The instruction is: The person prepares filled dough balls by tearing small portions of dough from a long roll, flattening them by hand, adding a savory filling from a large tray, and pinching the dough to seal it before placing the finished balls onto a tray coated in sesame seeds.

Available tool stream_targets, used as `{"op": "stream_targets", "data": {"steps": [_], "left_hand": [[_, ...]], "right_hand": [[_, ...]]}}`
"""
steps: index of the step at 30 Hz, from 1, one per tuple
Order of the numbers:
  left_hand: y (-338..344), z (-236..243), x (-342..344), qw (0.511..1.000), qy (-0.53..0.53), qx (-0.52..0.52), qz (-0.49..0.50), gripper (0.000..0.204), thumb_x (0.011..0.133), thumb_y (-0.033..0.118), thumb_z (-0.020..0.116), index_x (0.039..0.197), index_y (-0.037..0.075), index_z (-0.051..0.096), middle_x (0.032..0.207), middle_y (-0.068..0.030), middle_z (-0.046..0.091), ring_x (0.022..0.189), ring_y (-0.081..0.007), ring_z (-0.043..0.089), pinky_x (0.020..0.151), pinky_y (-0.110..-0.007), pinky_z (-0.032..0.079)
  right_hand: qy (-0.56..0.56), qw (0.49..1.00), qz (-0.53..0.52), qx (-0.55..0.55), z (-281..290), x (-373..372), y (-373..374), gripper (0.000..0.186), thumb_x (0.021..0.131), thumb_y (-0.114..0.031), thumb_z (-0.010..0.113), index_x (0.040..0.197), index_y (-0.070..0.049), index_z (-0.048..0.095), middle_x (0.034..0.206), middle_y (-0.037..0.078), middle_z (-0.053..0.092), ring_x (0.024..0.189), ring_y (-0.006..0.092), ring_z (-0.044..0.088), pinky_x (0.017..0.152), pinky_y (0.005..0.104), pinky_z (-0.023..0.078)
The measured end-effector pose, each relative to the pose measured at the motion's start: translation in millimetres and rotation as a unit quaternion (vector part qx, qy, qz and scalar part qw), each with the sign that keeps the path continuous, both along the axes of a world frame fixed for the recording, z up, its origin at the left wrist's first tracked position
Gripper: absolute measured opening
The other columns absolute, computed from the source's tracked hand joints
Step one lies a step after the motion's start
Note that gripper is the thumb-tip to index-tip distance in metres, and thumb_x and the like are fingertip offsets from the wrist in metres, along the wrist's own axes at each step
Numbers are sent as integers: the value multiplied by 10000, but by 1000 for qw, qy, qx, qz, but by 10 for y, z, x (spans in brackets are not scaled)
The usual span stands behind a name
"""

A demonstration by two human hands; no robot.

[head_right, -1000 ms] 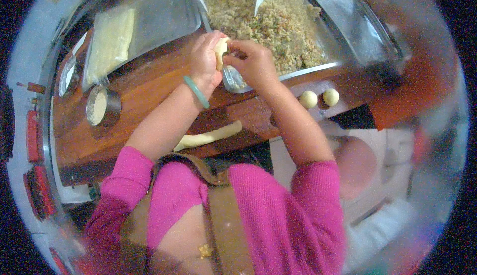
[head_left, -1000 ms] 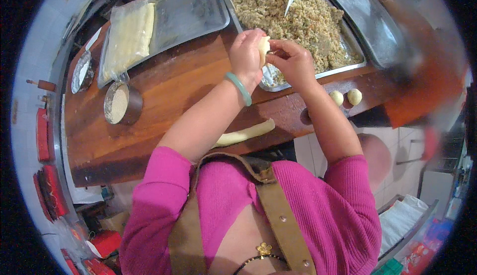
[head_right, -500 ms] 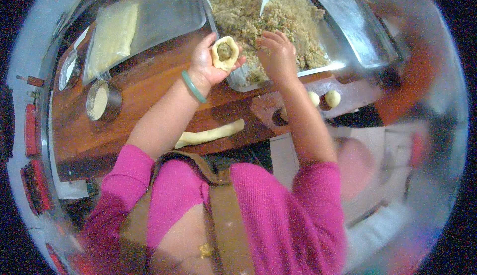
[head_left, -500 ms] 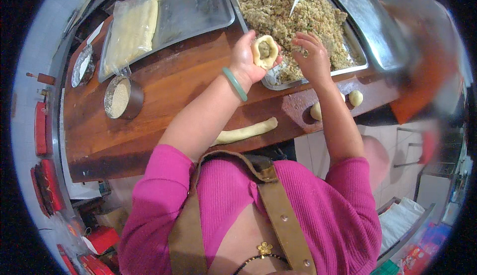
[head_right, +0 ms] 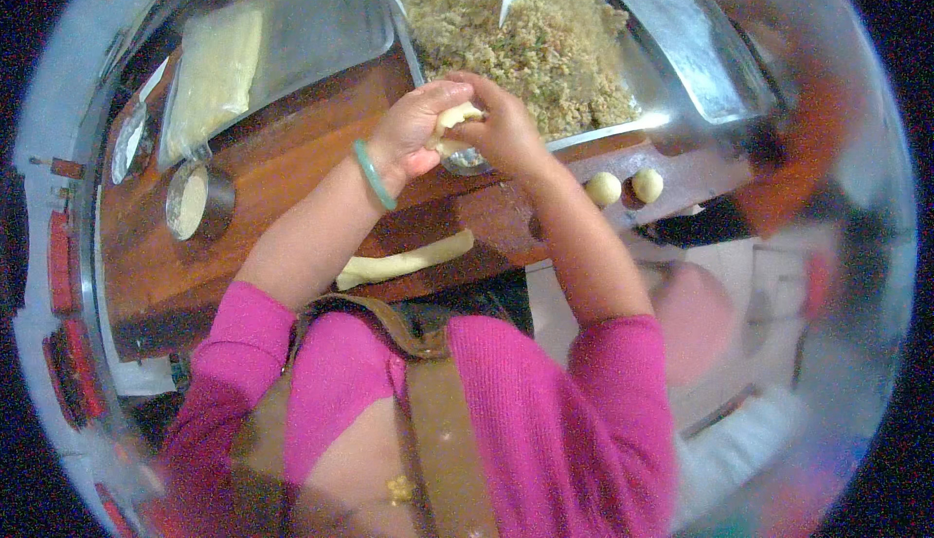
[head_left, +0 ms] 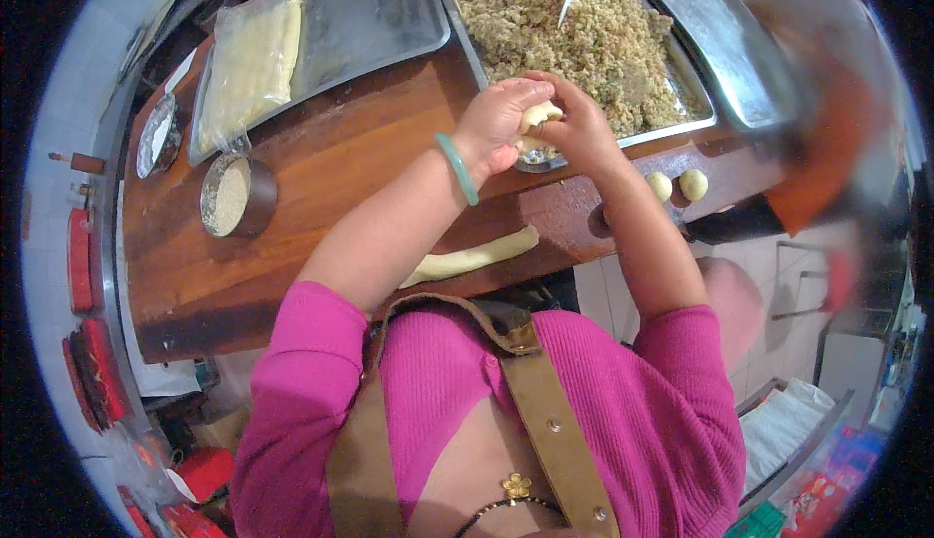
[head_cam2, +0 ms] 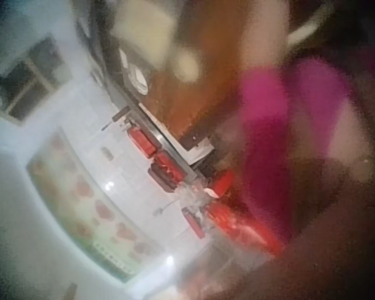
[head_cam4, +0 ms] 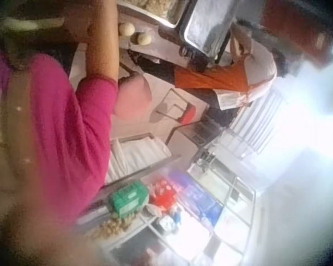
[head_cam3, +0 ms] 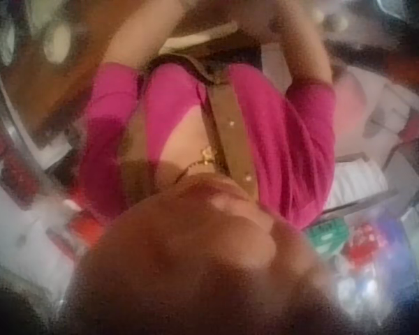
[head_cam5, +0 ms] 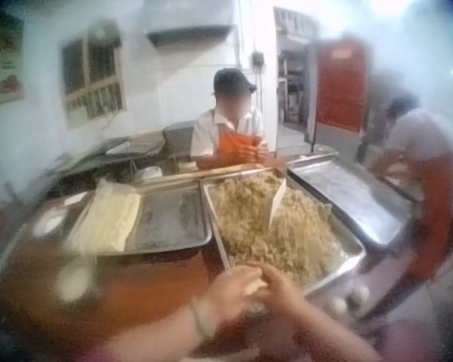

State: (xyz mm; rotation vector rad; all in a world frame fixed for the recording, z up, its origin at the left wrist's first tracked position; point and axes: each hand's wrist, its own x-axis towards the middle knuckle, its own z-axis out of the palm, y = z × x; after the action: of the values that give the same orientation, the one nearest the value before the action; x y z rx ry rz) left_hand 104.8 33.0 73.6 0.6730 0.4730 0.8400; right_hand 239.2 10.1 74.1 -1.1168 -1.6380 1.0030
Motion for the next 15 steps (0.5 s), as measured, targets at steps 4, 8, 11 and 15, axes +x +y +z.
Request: {"op": "stream_targets", "data": {"steps": [4,8,11,15], "left_hand": [[244,-137,36,993,7,-74,94,96,830,135,529,859,45,542,787,-84,574,702,-175,587,634,-324,507],[-28,-7,500,989,-81,-86,-93,188,852,182,519,935,16,546,825,-83,586,756,-190,589,701,-325,497],[381,-76,441,998,-59,6,-4,197,869,188,456,923,22,547,805,-104,580,763,-200,582,691,-326,496],[519,-146,413,994,-87,-69,16,119,853,193,515,860,85,563,826,-55,601,753,-184,590,717,-339,495]], "right_hand": [[296,952,20,-73,-21,232,147,624,811,-320,579,1292,-10,329,1337,142,337,1233,293,315,1013,401,259],[552,816,24,-172,-331,342,339,805,793,-668,286,1302,-45,292,1371,127,280,1256,314,254,1003,508,240],[561,792,90,-224,-78,250,95,918,738,-744,181,1327,-44,250,1375,153,257,1254,333,251,1010,513,221],[562,794,17,-229,-148,358,143,947,719,-759,172,1320,-32,260,1341,166,315,1205,334,336,1015,486,236]]}}
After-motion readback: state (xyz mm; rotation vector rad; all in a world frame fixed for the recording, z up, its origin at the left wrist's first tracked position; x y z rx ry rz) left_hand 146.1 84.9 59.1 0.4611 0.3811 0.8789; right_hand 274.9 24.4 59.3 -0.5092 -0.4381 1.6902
